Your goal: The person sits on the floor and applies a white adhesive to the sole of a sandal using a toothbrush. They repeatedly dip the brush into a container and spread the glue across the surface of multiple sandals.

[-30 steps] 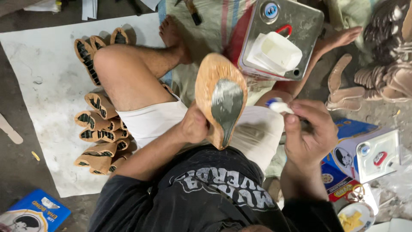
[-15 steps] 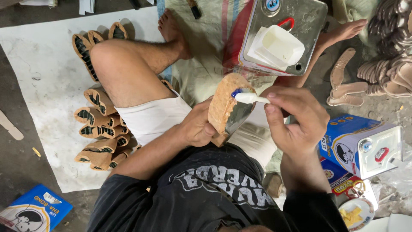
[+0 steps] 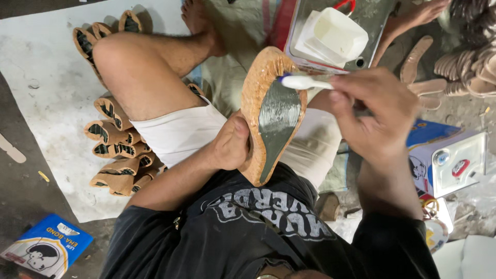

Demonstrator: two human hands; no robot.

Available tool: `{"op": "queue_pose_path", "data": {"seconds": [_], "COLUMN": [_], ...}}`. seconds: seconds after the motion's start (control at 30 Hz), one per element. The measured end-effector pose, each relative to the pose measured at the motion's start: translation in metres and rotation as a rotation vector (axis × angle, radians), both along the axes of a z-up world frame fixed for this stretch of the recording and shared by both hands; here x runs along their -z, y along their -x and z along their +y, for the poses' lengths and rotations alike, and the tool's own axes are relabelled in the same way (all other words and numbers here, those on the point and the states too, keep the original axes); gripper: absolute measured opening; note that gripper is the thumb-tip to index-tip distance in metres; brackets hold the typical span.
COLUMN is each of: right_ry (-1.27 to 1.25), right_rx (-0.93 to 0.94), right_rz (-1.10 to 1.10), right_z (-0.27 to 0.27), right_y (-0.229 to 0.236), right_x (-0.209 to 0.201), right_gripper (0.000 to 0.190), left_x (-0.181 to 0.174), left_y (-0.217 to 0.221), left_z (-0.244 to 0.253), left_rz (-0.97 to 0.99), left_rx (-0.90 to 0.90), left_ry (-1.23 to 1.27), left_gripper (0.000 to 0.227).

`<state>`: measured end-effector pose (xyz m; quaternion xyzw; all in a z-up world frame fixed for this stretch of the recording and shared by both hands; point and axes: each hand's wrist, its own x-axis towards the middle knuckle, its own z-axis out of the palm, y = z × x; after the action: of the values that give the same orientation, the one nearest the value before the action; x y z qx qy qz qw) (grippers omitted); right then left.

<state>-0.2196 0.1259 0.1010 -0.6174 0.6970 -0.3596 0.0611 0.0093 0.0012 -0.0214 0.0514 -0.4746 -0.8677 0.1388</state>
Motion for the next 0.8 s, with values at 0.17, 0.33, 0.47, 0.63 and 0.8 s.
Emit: {"op": "queue_pose_path", "data": {"seconds": [0.17, 0.33, 0.47, 0.63, 0.8], "right_ry": [-0.138, -0.207, -0.085, -0.021, -0.157], "right_rx": [-0.15, -0.139, 0.113, 0.476, 0.618], "right_rz": [0.032, -0.186, -0.249, -0.414, -0.166], "right_z": [-0.013, 0.0, 0.013, 0.043, 0.069], "right_y": [-0.02, -0.013, 0.008, 0.027, 0.008], "right_x": [-0.009, 0.0, 0.022, 0.066, 0.145], "right_gripper": [0.013, 0.011, 0.011, 0.014, 0.012], "left_x": [0.008, 0.022, 0.025, 0.077, 0.179], "left_y": [0.001, 0.018, 0.032, 0.078, 0.155], "left_z": [-0.013, -0.02, -0.031, -0.097, -0.201], "left_rz": [-0.217, -0.273, -0.421, -0.406, -0.33], "left_rx": [-0.104, -0.132, -0.168, -0.297, -0.545], "left_ry": [0.084, -0.189, -0.015, -0.495, -0.587], "left_gripper": [0.089, 0.088, 0.087, 0.068, 0.041]}}
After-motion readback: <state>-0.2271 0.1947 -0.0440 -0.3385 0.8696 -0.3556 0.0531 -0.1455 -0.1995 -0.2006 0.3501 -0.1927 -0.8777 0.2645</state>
